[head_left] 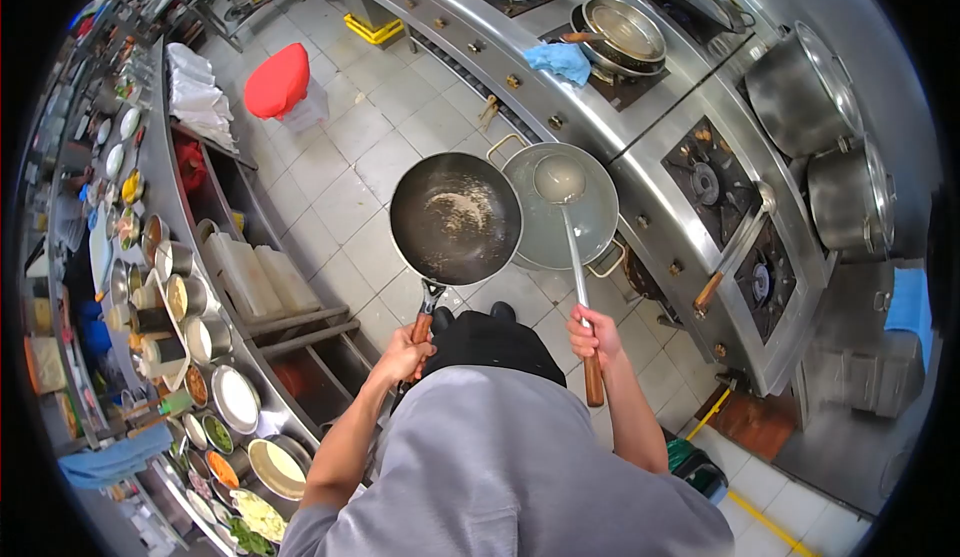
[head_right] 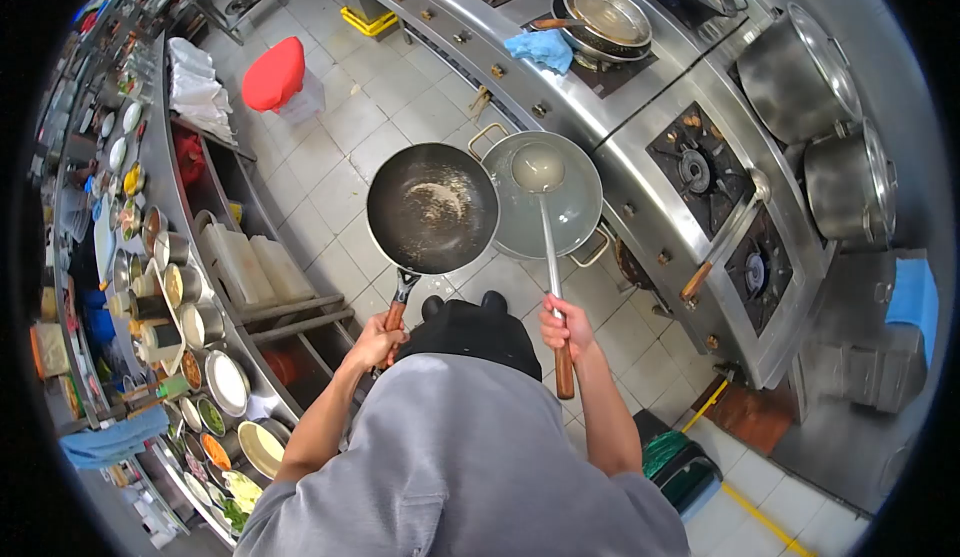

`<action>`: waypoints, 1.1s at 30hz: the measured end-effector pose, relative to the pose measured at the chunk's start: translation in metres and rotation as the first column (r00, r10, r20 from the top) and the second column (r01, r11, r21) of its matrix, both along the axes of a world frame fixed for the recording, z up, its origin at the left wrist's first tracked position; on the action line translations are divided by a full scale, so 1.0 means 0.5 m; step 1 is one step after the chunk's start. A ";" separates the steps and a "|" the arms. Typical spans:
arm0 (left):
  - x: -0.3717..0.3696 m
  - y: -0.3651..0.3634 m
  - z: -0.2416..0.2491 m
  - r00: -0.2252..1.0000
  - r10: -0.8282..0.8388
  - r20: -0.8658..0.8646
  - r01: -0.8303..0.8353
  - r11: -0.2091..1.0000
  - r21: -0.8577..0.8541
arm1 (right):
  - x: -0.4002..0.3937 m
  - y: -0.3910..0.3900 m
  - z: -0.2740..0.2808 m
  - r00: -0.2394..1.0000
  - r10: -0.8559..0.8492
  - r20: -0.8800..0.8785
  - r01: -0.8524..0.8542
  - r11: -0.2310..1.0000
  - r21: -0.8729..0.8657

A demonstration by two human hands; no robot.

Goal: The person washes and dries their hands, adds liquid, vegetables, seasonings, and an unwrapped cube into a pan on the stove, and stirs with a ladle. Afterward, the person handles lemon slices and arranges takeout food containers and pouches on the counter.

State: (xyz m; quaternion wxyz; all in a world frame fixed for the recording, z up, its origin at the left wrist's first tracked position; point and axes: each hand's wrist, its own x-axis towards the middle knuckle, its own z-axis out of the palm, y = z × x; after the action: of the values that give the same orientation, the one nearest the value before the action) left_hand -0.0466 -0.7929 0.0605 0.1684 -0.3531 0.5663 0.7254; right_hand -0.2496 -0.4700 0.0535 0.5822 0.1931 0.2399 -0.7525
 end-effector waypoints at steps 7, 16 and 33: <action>-0.054 0.037 -0.027 0.998 -0.012 -0.066 0.019 0.995 0.103 | 0.039 0.027 0.085 0.974 0.129 -0.184 -0.089 0.974 0.208; -0.076 0.049 -0.033 0.992 -0.033 -0.126 0.052 0.987 0.149 | 0.064 0.046 0.050 0.182 0.722 -0.667 0.368 0.579 0.727; 0.010 0.030 0.013 0.995 0.096 -0.040 -0.091 0.990 0.105 | -0.072 -0.016 -0.183 0.798 0.478 -0.367 -0.032 0.642 0.766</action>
State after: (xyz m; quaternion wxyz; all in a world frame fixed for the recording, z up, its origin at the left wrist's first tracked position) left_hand -0.0419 -0.7778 0.0669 0.1391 -0.3537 0.5147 0.7685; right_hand -0.2855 -0.4781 -0.0380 0.4690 0.1498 0.6970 -0.5213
